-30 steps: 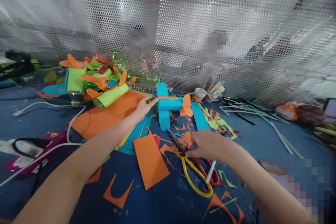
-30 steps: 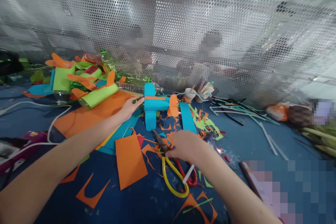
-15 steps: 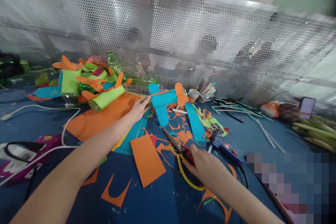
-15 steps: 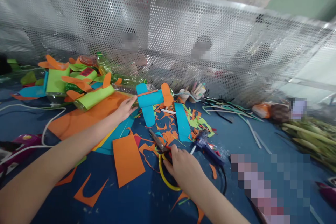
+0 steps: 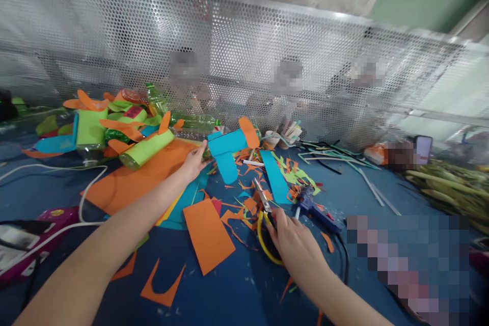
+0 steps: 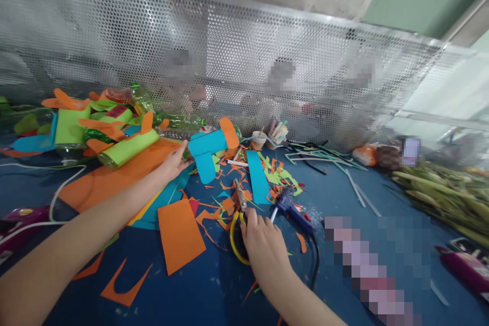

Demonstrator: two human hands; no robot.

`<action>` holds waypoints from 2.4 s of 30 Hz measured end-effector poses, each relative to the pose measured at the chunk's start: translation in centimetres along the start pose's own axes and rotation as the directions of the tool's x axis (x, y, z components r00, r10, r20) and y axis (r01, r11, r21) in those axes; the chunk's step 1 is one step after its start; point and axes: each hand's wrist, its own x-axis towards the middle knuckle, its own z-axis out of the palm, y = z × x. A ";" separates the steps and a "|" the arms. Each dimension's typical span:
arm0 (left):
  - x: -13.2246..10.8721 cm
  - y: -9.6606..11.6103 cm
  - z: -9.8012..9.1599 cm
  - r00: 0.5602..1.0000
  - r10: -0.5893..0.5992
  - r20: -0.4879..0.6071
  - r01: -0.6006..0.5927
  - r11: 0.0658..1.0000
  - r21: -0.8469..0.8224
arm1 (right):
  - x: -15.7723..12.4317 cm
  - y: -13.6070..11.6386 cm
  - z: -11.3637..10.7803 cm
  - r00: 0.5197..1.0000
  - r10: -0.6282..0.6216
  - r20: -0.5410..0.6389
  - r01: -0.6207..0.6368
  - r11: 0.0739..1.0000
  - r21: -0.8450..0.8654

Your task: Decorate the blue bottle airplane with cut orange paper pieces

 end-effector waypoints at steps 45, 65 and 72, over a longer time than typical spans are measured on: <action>-0.1 -0.2 -0.6 0.993 0.100 0.061 -0.114 0.938 0.326 | 16.2 4.8 2.3 0.992 -0.021 0.125 0.012 0.997 0.071; -0.2 -0.3 -0.6 0.977 0.176 0.119 -0.206 0.924 0.322 | 15.1 5.1 1.7 0.994 -0.096 0.060 0.088 0.989 0.117; -0.6 -0.3 -0.5 0.940 0.277 0.197 -0.338 0.819 0.463 | 11.4 5.5 0.1 0.994 -0.107 -0.001 0.105 0.975 0.195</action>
